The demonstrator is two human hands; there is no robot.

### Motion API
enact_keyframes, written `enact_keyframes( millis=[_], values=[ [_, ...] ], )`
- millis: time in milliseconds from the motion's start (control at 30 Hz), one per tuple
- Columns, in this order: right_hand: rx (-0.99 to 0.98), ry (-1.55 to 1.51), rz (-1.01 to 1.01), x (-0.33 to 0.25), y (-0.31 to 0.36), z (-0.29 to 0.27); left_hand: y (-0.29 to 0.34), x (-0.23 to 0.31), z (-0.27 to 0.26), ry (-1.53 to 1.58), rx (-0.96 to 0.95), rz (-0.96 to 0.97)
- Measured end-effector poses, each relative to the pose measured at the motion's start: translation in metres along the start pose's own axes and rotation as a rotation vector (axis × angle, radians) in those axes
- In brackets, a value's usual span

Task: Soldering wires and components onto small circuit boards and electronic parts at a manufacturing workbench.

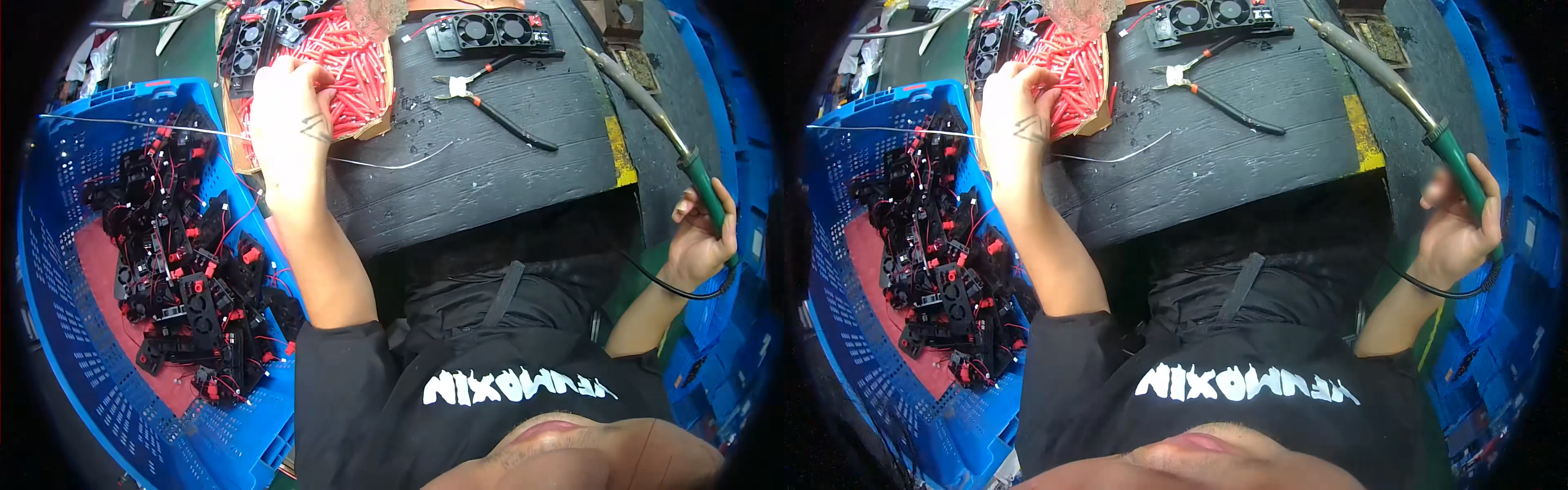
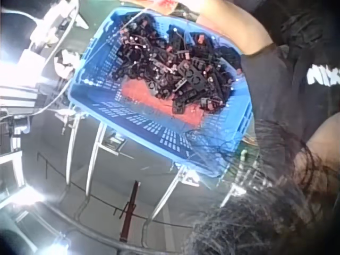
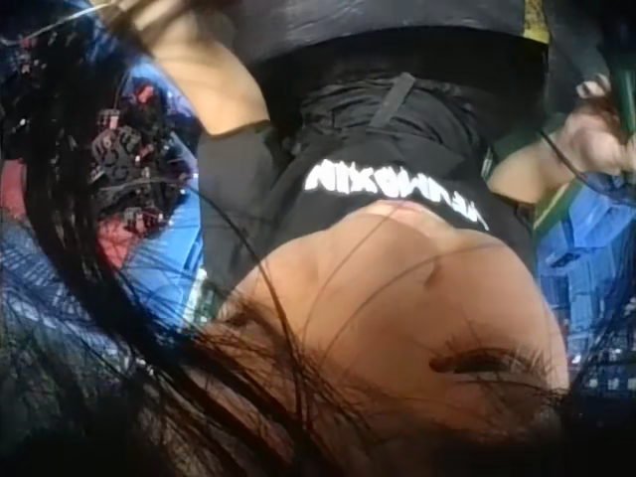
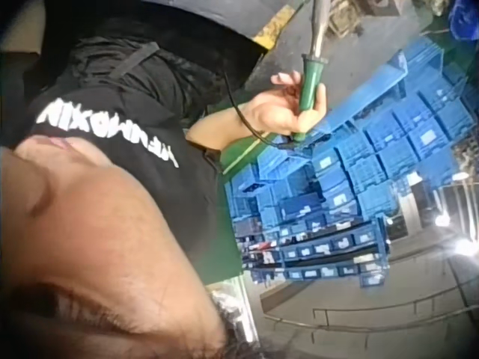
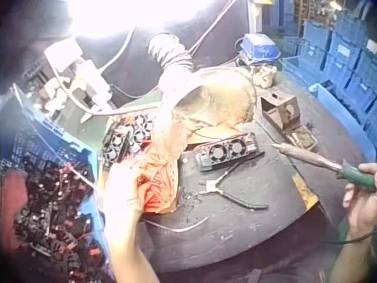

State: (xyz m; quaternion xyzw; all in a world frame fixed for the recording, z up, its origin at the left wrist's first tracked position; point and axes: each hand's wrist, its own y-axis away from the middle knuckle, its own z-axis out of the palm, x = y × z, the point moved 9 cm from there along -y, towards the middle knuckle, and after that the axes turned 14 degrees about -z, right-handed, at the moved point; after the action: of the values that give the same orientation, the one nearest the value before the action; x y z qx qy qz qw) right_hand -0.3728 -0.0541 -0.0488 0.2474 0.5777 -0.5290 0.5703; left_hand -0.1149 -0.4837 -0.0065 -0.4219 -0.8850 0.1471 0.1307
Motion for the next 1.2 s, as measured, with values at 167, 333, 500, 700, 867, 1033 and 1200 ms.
enact_keyframes(
  millis=[167, 333, 500, 700, 867, 1033, 1200],
  values=[
    [0.023, 0.003, -0.007, 0.0, 0.004, 0.0, 0.0, -0.012, -0.017, 0.102, -0.08, -0.101],
    [0.013, -0.041, 0.03, 0.005, 0.003, 0.012, 0.011, -0.007, -0.032, 0.54, -0.074, -0.298],
    [-0.049, -0.072, -0.002, 0.001, 0.001, 0.037, 0.016, 0.013, -0.021, 0.772, -0.149, -0.443],
    [0.006, -0.116, -0.017, 0.0, 0.0, 0.045, 0.003, 0.108, 0.016, 1.447, -0.428, -0.396],
    [-0.008, -0.061, -0.051, -0.008, -0.002, 0.047, -0.05, 0.131, 0.013, 1.466, -0.309, -0.331],
    [-0.048, 0.044, -0.056, -0.012, -0.005, 0.058, -0.06, 0.14, 0.028, 1.175, -0.168, -0.388],
    [-0.118, 0.066, -0.088, -0.01, -0.011, 0.072, -0.053, 0.141, 0.04, 1.203, -0.209, -0.458]
  ],
)
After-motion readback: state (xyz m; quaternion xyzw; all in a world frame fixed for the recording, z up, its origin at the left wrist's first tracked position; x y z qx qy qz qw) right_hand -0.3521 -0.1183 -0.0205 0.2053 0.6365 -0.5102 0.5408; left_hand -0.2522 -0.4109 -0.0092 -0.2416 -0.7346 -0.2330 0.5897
